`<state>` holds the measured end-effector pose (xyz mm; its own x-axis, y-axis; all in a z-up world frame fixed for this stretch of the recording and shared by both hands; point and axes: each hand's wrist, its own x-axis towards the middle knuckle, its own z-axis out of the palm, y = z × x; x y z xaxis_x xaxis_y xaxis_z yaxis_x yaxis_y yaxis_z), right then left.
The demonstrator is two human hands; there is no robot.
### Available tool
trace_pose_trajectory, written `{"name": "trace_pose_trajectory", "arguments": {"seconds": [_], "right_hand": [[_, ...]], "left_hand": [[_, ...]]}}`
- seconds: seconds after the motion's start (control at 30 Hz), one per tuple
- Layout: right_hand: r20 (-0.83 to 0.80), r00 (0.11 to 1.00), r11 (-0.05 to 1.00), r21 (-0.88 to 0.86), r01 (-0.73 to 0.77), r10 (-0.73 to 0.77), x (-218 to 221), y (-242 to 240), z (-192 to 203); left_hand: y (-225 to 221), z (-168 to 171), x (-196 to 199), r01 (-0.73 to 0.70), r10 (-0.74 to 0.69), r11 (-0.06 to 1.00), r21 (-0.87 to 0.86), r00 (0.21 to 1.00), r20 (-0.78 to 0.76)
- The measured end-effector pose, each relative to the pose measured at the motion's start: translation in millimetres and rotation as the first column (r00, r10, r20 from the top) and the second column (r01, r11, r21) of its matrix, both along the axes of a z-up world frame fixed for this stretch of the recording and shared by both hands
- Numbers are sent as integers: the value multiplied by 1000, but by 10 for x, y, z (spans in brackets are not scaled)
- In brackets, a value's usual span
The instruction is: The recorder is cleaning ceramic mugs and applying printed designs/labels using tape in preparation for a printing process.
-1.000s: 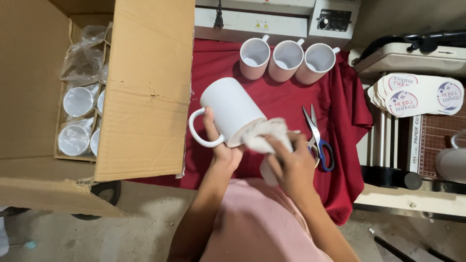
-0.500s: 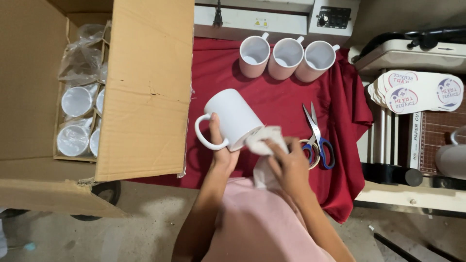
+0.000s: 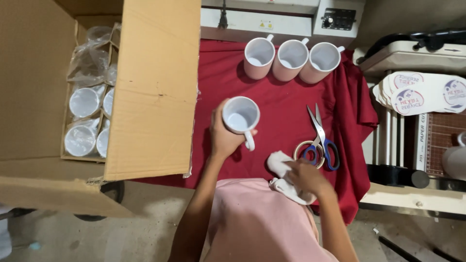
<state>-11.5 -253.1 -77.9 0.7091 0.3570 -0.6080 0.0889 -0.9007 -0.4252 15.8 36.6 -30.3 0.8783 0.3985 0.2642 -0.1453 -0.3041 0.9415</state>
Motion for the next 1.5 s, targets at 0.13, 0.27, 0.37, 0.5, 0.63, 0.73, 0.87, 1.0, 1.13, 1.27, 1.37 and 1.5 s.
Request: {"name": "trace_pose_trajectory", "arguments": {"seconds": [0.13, 0.27, 0.37, 0.5, 0.63, 0.73, 0.87, 1.0, 1.13, 1.27, 1.37, 1.5], "right_hand": [[91, 993, 993, 94, 66, -75, -185, 196, 80], [128, 975, 961, 231, 150, -182, -224, 234, 217], [107, 969, 955, 222, 195, -223, -149, 261, 386], [285, 860, 906, 151, 395, -423, -200, 269, 211], [427, 742, 849, 147, 508, -517, -131, 306, 83], [458, 754, 867, 84, 491, -471, 9, 256, -49], [358, 854, 868, -183, 461, -378, 182, 207, -333], [391, 842, 876, -153, 457, -371, 191, 214, -445], [389, 827, 876, -92, 474, -407, 172, 211, -393], [273, 849, 870, -71, 487, -453, 232, 179, -149], [229, 864, 872, -101, 478, -448, 554, 16, 65], [539, 631, 829, 348, 436, -558, 1058, -780, -85]], "left_hand": [[-98, -213, 161, 126, -108, 951, 281, 991, -78], [-240, -442, 258, 233, -197, 952, 198, 963, -184], [-301, -448, 313, 240, -231, 971, 13, 946, -225], [-321, -480, 333, 228, -200, 972, 57, 930, -307], [-282, -619, 335, 237, -201, 964, 124, 947, -252], [-226, -642, 316, 275, -235, 947, 168, 946, -221], [-114, -714, 252, 321, -269, 940, 119, 908, -322], [-138, -711, 223, 335, -280, 937, 101, 891, -358], [-114, -726, 260, 334, -293, 941, 50, 881, -371], [32, -1224, 412, 372, -415, 909, -186, 844, -339], [26, -1550, 554, 343, -508, 748, -568, 847, -157], [-23, -1264, 470, 136, -449, 712, -689, 843, -297]]}}
